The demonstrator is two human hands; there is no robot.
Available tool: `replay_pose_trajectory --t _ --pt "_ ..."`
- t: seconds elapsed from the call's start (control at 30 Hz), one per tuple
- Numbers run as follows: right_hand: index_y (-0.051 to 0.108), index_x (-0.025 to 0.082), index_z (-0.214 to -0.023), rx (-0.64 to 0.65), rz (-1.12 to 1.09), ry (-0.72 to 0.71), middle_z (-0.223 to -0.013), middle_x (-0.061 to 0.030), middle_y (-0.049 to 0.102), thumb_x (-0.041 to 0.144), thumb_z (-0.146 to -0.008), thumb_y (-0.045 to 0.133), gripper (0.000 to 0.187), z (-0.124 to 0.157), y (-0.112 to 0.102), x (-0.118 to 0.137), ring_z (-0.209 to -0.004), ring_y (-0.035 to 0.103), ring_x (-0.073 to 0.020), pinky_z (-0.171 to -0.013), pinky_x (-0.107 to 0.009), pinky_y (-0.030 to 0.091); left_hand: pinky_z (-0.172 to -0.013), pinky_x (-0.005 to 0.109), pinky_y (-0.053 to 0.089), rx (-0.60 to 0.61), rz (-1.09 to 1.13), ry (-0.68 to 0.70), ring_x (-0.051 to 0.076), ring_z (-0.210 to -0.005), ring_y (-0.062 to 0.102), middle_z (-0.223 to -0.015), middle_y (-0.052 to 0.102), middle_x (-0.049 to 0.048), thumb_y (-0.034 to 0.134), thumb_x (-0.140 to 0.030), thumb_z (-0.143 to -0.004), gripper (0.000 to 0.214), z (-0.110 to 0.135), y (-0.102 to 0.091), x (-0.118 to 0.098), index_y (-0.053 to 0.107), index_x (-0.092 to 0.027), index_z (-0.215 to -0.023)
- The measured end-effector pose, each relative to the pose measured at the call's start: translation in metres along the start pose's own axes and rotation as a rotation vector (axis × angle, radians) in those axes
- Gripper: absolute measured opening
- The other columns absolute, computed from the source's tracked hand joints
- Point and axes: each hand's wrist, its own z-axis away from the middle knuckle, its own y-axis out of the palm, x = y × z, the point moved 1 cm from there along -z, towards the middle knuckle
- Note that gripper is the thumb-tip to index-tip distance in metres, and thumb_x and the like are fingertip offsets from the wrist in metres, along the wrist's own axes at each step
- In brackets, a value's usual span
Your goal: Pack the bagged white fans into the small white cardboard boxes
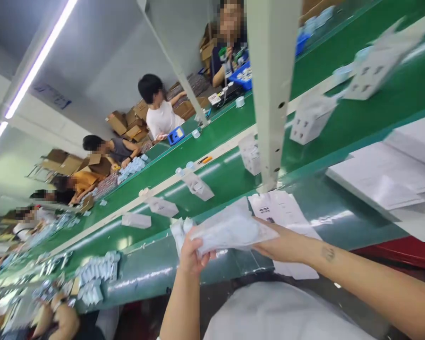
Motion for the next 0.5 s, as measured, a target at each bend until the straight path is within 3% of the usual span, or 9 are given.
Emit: replay_pose_trajectory --t 0.1,0.2,0.3,0.37,0.43,0.5 --pt "0.066 0.024 -0.128 0.109 -0.223 -0.018 -0.124 -0.0107 0.068 0.031 -0.09 0.056 0.04 -0.025 0.05 -0.024 -0.12 0.063 -0.0283 -0.107 -0.045 0.052 -0.031 0.016 0.024 -0.139 -0.186 -0.025 0.01 -0.039 0.047 -0.054 0.056 0.0004 0.076 -0.048 -0.057 0.05 0.01 -0.018 -0.002 0.062 -0.013 -0.089" --pt "0.068 0.023 -0.12 0.093 -0.213 -0.094 -0.123 -0.0147 0.066 0.031 -0.089 0.062 0.033 -0.034 0.081 -0.041 -0.123 0.06 -0.0307 -0.106 -0.048 0.052 -0.034 0.017 0.025 -0.316 -0.401 0.006 0.008 -0.035 0.039 -0.044 0.048 -0.0054 0.072 -0.049 -0.066 0.047 0.025 -0.035 -0.012 0.065 -0.012 -0.095" --pt "0.071 0.022 -0.098 0.037 -0.14 -0.201 -0.117 -0.0163 0.065 0.031 -0.091 0.062 0.015 -0.04 0.096 -0.046 -0.127 0.055 -0.0336 -0.103 -0.054 0.052 -0.037 0.018 0.026 -0.395 -0.609 0.027 0.007 -0.034 0.037 -0.042 0.047 -0.0078 0.068 -0.045 -0.074 0.044 0.041 -0.045 -0.027 0.068 -0.014 -0.105" --pt "0.07 0.021 -0.094 0.008 -0.109 -0.205 -0.117 -0.0168 0.063 0.03 -0.093 0.059 0.015 -0.044 0.099 -0.046 -0.124 0.056 -0.0339 -0.099 -0.055 0.054 -0.039 0.018 0.028 -0.377 -0.646 0.02 0.007 -0.036 0.038 -0.043 0.047 -0.0082 0.071 -0.04 -0.072 0.042 0.049 -0.046 -0.035 0.069 -0.015 -0.105" --pt "0.07 0.021 -0.103 0.014 -0.125 -0.168 -0.122 -0.017 0.061 0.032 -0.09 0.061 0.019 -0.047 0.1 -0.048 -0.122 0.057 -0.0343 -0.099 -0.055 0.054 -0.038 0.018 0.026 -0.357 -0.548 0.02 0.007 -0.037 0.038 -0.044 0.047 -0.0076 0.073 -0.043 -0.069 0.044 0.051 -0.045 -0.038 0.068 -0.015 -0.102" --pt "0.066 0.022 -0.119 0.051 -0.195 -0.088 -0.129 -0.0161 0.06 0.039 -0.084 0.068 0.039 -0.047 0.102 -0.051 -0.123 0.058 -0.0357 -0.102 -0.055 0.053 -0.036 0.019 0.023 -0.349 -0.408 0.026 0.008 -0.037 0.04 -0.046 0.048 -0.0063 0.073 -0.049 -0.068 0.047 0.045 -0.044 -0.035 0.066 -0.015 -0.098"
